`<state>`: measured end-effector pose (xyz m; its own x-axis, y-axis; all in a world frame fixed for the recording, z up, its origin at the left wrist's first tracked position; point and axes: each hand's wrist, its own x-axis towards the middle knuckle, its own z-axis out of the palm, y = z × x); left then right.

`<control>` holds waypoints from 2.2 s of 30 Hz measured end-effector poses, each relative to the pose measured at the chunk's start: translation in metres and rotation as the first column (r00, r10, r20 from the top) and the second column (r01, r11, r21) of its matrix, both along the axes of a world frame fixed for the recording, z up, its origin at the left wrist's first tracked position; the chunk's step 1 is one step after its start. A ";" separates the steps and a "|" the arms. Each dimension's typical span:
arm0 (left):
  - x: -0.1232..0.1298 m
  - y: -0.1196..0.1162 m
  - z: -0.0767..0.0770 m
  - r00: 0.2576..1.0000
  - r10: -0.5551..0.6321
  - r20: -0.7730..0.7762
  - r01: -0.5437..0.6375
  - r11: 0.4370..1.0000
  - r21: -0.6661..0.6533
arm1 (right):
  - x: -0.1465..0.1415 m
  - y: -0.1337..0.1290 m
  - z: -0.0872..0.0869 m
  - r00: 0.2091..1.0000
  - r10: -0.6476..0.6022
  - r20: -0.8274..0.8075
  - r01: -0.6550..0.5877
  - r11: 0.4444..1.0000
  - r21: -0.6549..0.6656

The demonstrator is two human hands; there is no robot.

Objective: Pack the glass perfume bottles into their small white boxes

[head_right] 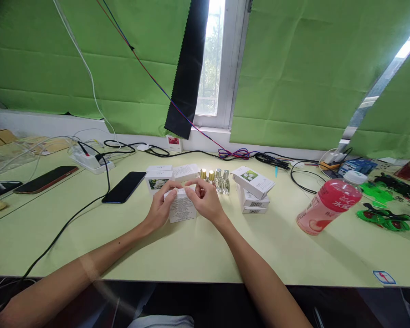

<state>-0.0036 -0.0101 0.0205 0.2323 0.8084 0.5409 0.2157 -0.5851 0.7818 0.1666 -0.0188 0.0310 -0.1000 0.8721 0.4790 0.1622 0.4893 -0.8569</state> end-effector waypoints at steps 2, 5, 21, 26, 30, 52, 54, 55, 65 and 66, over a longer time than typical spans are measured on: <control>0.000 0.000 0.000 1.000 0.003 0.000 -0.003 1.000 -0.004 | 0.000 0.000 0.000 1.000 -0.002 0.004 0.002 1.000 -0.002; 0.000 0.000 0.000 1.000 0.006 0.004 -0.006 1.000 -0.015 | 0.000 0.000 0.000 1.000 -0.007 0.012 0.007 1.000 0.004; 0.002 -0.002 0.002 1.000 0.025 -0.001 -0.025 0.999 -0.021 | -0.001 0.001 -0.001 0.998 -0.029 0.047 0.029 1.000 0.009; 0.001 -0.001 0.001 1.000 0.016 -0.001 -0.016 1.000 -0.011 | -0.001 0.001 -0.001 0.999 -0.028 0.041 0.027 1.000 0.016; 0.002 -0.001 0.001 1.000 0.013 -0.004 -0.013 1.000 0.000 | -0.001 0.000 0.000 0.999 -0.030 0.042 0.030 0.999 0.012; 0.002 -0.001 0.002 1.000 0.018 -0.008 -0.018 1.000 -0.003 | -0.001 0.000 0.001 0.999 -0.030 0.034 0.030 0.999 0.017; 0.002 -0.001 0.001 1.000 0.013 -0.006 -0.013 1.000 -0.001 | -0.001 0.000 0.000 0.999 -0.031 0.038 0.031 0.999 0.019; 0.001 -0.001 0.001 1.000 0.011 -0.005 -0.011 1.000 -0.002 | -0.001 0.000 0.000 0.999 -0.032 0.041 0.031 0.999 0.019; 0.001 0.000 0.001 1.000 0.012 -0.006 -0.012 1.000 -0.009 | -0.001 -0.001 0.002 0.998 -0.034 0.049 0.034 0.999 0.012; 0.001 0.000 0.001 1.000 0.013 -0.008 -0.013 1.000 -0.009 | -0.001 -0.001 0.002 0.998 -0.033 0.048 0.033 0.999 0.011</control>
